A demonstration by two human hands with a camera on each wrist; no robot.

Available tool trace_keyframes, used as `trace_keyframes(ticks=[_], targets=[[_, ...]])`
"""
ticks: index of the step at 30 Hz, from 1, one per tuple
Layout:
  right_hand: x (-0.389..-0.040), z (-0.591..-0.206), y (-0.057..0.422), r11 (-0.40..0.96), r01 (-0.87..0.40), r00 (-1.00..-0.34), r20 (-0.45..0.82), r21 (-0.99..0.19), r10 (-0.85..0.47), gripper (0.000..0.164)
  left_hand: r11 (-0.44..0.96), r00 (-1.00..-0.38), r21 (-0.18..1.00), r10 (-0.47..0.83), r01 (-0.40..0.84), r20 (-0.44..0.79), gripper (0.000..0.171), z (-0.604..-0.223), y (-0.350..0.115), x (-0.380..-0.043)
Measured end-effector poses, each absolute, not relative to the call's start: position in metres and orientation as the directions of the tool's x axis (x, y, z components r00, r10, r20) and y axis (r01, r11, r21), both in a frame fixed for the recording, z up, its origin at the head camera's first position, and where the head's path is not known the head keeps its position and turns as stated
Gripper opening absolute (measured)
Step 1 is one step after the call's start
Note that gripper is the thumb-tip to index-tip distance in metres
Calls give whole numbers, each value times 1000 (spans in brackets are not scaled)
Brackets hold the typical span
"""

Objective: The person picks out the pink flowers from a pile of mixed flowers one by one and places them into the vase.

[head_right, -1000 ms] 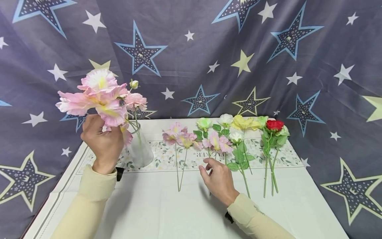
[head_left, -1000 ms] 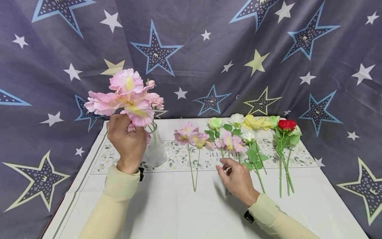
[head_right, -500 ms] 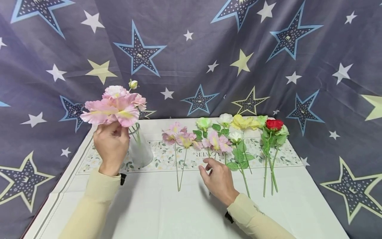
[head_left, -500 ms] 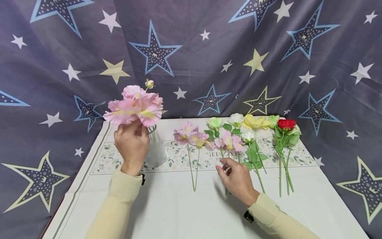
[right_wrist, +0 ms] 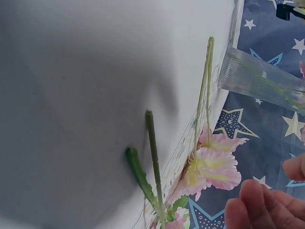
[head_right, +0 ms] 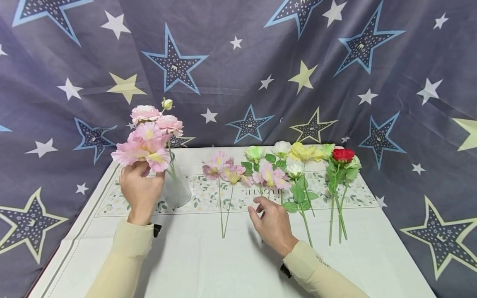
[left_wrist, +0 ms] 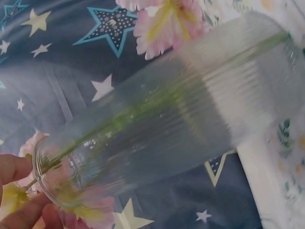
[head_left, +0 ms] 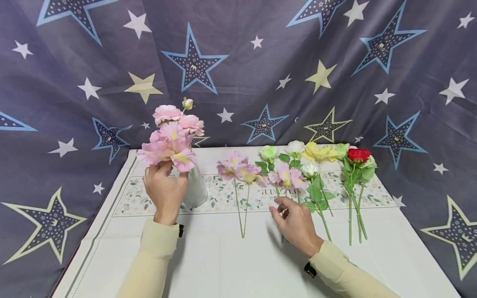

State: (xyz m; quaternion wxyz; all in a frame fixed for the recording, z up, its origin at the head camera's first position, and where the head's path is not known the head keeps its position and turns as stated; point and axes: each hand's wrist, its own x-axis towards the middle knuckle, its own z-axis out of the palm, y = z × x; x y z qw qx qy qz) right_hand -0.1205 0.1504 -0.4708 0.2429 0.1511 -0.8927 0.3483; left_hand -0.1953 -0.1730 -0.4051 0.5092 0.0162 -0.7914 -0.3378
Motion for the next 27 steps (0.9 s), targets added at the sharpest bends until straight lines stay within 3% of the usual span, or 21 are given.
trace_keyframes(ticks=[6, 11, 27], targets=[[-122, -471, 151, 710, -439, -837, 538, -551, -99, 17, 707, -447, 611, -445, 357, 776, 29, -423, -169, -187], [-124, -472, 152, 715, -429, -841, 534, -552, -92, 18, 660, -456, 653, -482, 372, 748, 28, -432, -163, -182], [-126, -470, 160, 738, -411, -838, 540, -535, -74, 16, 701, -550, 621, -383, 350, 742, 37, -453, -145, -167]])
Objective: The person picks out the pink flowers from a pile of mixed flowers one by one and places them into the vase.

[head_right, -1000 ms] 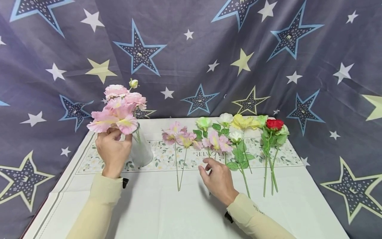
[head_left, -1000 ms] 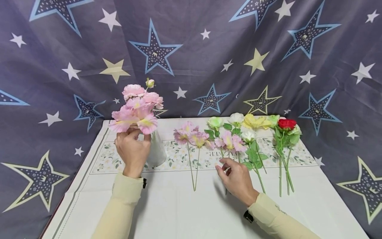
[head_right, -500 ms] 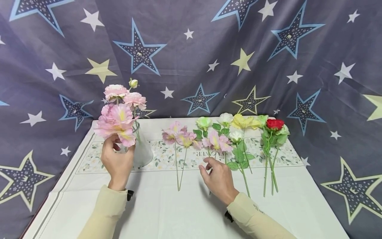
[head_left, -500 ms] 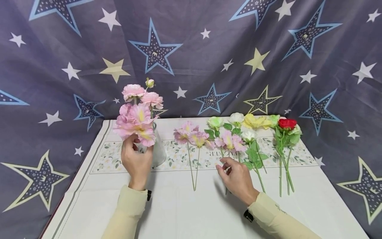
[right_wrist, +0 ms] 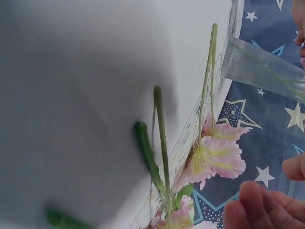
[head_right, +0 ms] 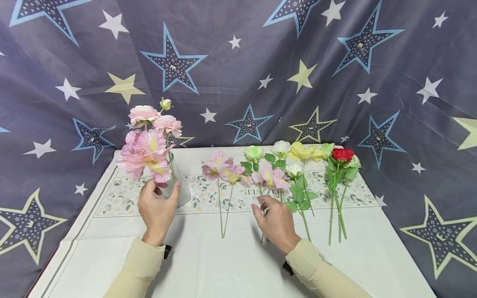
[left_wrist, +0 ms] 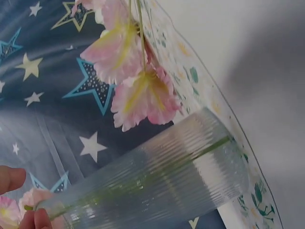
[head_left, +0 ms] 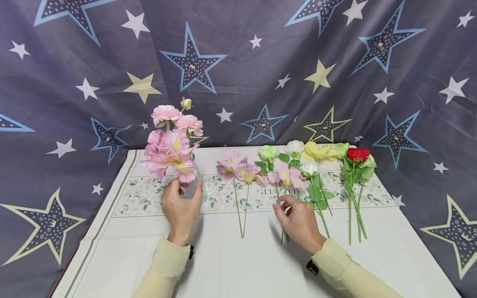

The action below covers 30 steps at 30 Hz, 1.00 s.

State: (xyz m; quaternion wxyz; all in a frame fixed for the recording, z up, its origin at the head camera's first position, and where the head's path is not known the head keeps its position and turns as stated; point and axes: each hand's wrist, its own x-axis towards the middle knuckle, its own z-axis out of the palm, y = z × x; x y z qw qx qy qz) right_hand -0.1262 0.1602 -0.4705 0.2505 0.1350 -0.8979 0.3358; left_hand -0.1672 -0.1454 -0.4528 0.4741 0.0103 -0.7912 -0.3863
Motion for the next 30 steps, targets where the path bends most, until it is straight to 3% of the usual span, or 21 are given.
trace_keyframes(ticks=[12, 19, 30], targets=[[-128, -470, 166, 767, -371, -854, 517, -523, -61, 22, 725, -650, 584, -251, 365, 717, 29, -468, -129, -162], [-131, -466, 173, 785, -330, -873, 486, -525, -42, 24, 748, -765, 577, -148, 328, 627, 25, -476, -119, -157], [-137, -467, 179, 814, -279, -893, 449, -510, -25, 20, 743, -883, 618, -79, 257, 462, 33, -480, -109, -156]])
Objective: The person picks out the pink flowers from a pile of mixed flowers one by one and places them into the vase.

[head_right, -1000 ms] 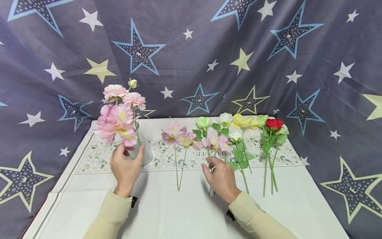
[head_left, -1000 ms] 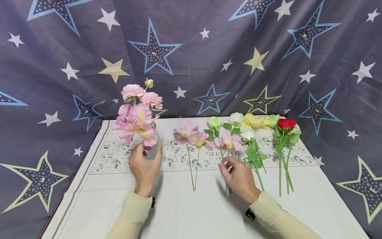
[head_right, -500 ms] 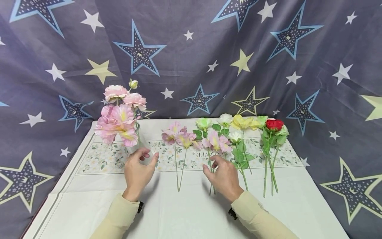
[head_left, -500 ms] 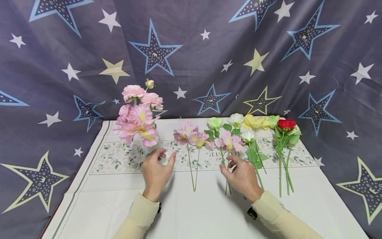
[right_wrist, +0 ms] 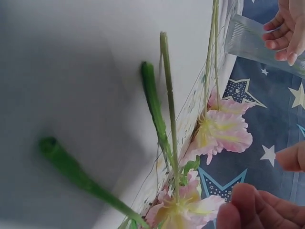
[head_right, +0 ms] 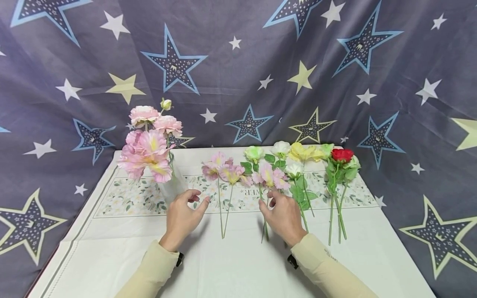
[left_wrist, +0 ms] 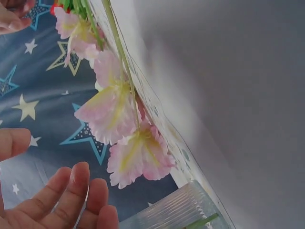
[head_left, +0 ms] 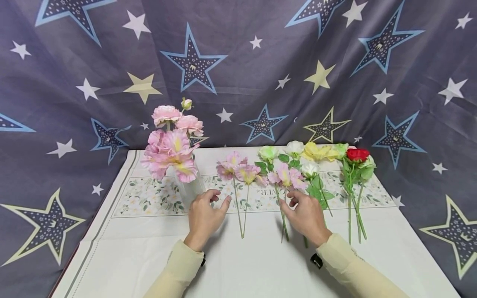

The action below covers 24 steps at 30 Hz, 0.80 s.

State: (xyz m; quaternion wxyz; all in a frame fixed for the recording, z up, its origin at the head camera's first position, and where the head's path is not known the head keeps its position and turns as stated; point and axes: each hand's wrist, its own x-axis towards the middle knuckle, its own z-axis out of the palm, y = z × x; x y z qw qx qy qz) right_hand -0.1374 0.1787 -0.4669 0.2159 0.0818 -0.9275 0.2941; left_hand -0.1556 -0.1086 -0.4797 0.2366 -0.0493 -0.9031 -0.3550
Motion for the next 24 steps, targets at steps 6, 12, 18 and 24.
trace_keyframes(ticks=[6, 12, 18, 24], targets=[[-141, -470, 181, 833, -250, -909, 415, -493, -27, 21, 743, -897, 623, -71, 245, 437, 33, -481, -106, -155], [-144, -474, 182, 849, -203, -940, 341, -488, -29, 25, 739, -886, 617, -62, 269, 460, 32, -484, -106, -156], [-148, -476, 183, 868, -123, -972, 235, -480, -8, 27, 738, -889, 619, -58, 268, 455, 32, -484, -107, -156], [-152, -478, 185, 905, -97, -987, 159, -415, -32, 24, 739, -888, 619, -61, 267, 455, 33, -484, -106, -156]])
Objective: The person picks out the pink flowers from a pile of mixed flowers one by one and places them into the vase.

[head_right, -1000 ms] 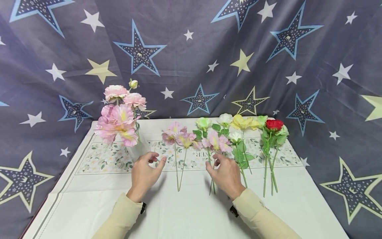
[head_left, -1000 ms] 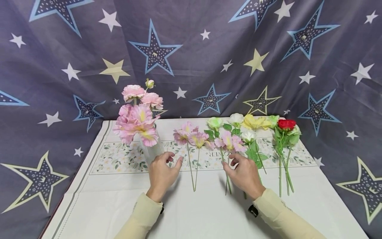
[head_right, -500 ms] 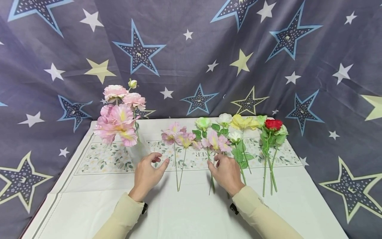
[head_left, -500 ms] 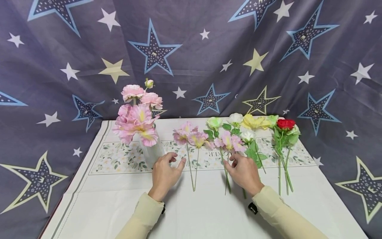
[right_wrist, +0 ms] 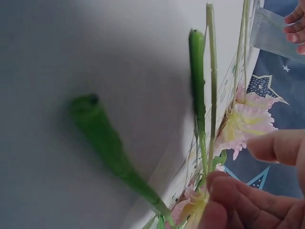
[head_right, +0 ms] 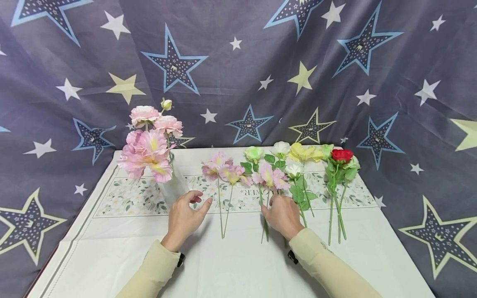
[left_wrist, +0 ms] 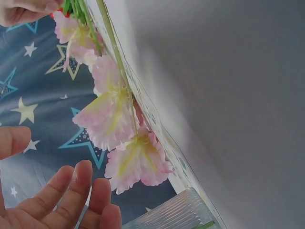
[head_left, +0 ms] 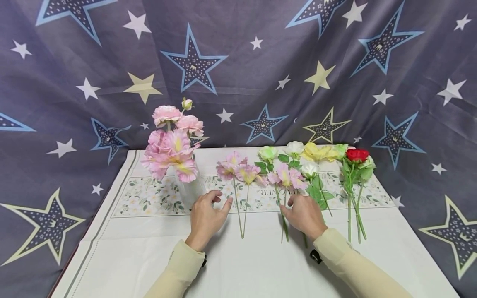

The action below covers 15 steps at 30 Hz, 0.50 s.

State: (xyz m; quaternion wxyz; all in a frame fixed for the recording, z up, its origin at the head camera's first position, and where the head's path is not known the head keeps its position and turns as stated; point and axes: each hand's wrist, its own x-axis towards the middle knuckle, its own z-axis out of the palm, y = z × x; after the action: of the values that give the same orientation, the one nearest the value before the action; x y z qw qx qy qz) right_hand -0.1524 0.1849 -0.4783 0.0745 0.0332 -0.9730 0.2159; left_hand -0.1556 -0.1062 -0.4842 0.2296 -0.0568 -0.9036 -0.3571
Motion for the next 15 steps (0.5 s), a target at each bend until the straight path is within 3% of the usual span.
trace_keyframes(ticks=[8, 15], targets=[[-157, -481, 184, 922, -58, -998, 43, -383, -45, 36, 734, -893, 627, -64, 260, 446, 34, -484, -106, -156], [-159, -485, 182, 926, -61, -998, 37, -372, -51, 42, 735, -896, 630, -68, 253, 439, 33, -483, -106, -155]])
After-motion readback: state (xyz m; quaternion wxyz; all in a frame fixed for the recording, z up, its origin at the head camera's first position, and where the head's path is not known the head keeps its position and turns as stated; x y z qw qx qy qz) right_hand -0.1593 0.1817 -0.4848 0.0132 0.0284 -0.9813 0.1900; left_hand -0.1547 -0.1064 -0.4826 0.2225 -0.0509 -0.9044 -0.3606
